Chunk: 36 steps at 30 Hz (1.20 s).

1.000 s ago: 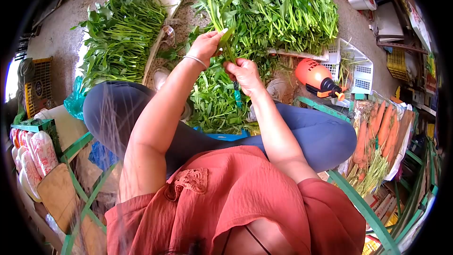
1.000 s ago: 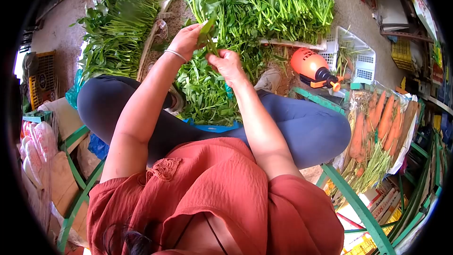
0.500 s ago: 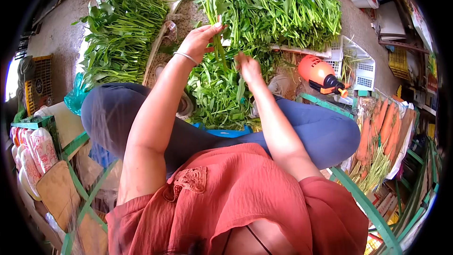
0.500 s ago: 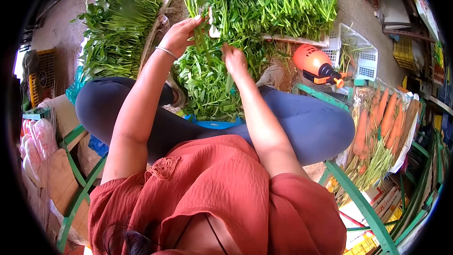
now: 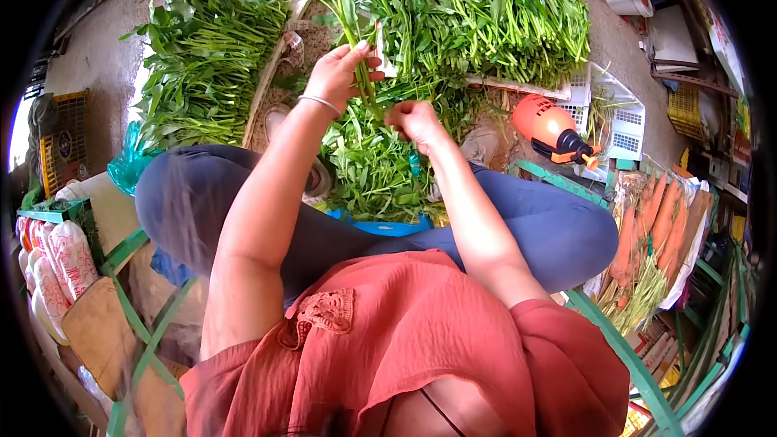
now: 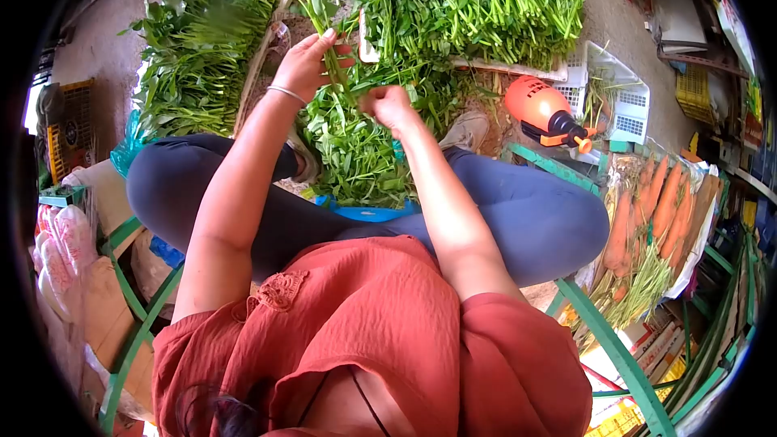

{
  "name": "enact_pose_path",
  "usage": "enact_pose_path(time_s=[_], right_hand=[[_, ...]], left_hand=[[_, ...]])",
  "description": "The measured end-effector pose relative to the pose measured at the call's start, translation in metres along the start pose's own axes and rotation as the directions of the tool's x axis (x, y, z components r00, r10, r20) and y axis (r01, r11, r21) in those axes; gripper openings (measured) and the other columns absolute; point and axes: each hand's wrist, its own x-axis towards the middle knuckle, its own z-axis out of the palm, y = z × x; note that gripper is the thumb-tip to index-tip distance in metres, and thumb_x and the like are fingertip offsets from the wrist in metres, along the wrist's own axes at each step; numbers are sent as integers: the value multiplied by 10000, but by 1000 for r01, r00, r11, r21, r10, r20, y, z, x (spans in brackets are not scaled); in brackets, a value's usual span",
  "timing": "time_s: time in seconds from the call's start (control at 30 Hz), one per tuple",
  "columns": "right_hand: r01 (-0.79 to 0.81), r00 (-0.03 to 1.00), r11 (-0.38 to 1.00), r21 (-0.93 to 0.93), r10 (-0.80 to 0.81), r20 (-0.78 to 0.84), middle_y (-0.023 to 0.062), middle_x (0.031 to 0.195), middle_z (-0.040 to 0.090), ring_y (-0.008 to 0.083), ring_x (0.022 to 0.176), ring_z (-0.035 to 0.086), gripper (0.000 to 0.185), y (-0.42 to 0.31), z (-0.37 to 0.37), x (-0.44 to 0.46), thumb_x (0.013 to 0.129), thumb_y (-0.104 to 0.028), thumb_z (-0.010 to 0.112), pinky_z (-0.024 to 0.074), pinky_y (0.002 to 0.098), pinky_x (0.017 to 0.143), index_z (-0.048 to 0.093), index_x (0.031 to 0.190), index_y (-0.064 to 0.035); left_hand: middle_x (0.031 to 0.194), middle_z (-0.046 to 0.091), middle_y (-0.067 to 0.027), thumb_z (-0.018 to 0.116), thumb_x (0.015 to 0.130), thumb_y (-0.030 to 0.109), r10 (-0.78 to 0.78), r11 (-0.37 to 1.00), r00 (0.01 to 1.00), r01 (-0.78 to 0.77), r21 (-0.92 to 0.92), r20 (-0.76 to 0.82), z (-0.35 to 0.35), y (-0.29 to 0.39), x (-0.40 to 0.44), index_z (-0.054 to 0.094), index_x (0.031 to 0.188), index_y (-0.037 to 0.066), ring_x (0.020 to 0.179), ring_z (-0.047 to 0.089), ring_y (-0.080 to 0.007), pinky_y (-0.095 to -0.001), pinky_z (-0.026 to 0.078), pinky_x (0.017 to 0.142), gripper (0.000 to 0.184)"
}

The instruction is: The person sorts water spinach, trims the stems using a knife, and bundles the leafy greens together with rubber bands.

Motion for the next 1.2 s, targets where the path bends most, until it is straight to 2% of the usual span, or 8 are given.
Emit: enact_pose_path(time_s=[0.17, 0.2, 0.23, 0.3, 0.33, 0.43, 0.83, 1.2], right_hand=[[-33, 986, 690, -723, -96, -136, 43, 624, 590, 81, 475, 505, 139, 29, -10, 18, 711, -155, 673, 422, 225, 443, 608, 714, -31], [-202, 979, 771, -603, 156, -129, 123, 839, 628, 186, 771, 598, 248, 27, -9, 19, 691, -267, 686, 461, 310, 766, 630, 819, -63], [-184, 982, 758, -625, 121, -141, 124, 880, 622, 196, 805, 599, 372, 28, -8, 20, 697, -352, 668, 458, 314, 768, 612, 913, -55], [-305, 939, 840, -450, 188, -287, 144, 909, 612, 226, 844, 594, 441, -2, -6, 11, 708, -378, 646, 452, 329, 762, 584, 984, -39], [-38, 914, 804, -593, -211, -345, 168, 893, 607, 258, 837, 591, 492, 2, -8, 24, 710, -390, 637, 452, 350, 731, 557, 1020, -16], [-50, 680, 751, -658, -457, -573, 164, 879, 611, 269, 809, 594, 463, -9, -11, 60, 687, -356, 649, 449, 358, 700, 576, 964, 8], [306, 855, 947, 100, -227, -465, 44, 592, 575, 76, 450, 505, 161, -32, 22, 23, 713, -106, 664, 387, 207, 405, 566, 735, 20], [395, 793, 890, -228, -455, -404, 58, 624, 605, 116, 532, 556, 160, -10, 45, -9, 668, -127, 672, 450, 254, 532, 566, 704, -12]], left_hand=[[649, 464, -1, 505, 845, 330, 122, 982, 977, -145, -125, -176, -4, 14, 4, 543, 976, 89, 527, 449, -116, -282, 476, 502, 276], [656, 464, -9, 490, 855, 334, 110, 982, 978, -135, -135, -178, -2, 19, 3, 531, 938, 114, 492, 396, -80, -219, 378, 418, 239], [656, 464, -9, 490, 855, 334, 110, 980, 976, -138, -144, -187, -4, 17, 6, 531, 938, 114, 492, 396, -80, -219, 378, 418, 239], [657, 468, -19, 492, 855, 333, 30, 980, 990, -56, -191, -138, -8, 8, 7, 490, 904, 140, 458, 342, -62, -180, 265, 381, 200], [668, 482, -31, 500, 853, 323, 25, 977, 989, -55, -207, -145, -7, 6, 6, 448, 892, 155, 436, 299, -54, -166, 217, 373, 181], [684, 498, -44, 509, 848, 304, 21, 981, 980, -59, -186, -198, -7, 9, 5, 442, 929, 152, 438, 314, -55, -164, 234, 369, 185], [851, 616, -80, 565, 812, 243, -86, 994, 966, 98, 40, -242, -17, -18, 21, 503, 1002, 60, 656, 593, -124, -177, 283, 373, 270], [760, 558, -5, 492, 859, 173, -91, 988, 996, 89, -123, -10, 2, -19, 9, 549, 935, 63, 497, 399, -72, -191, 264, 399, 146]])
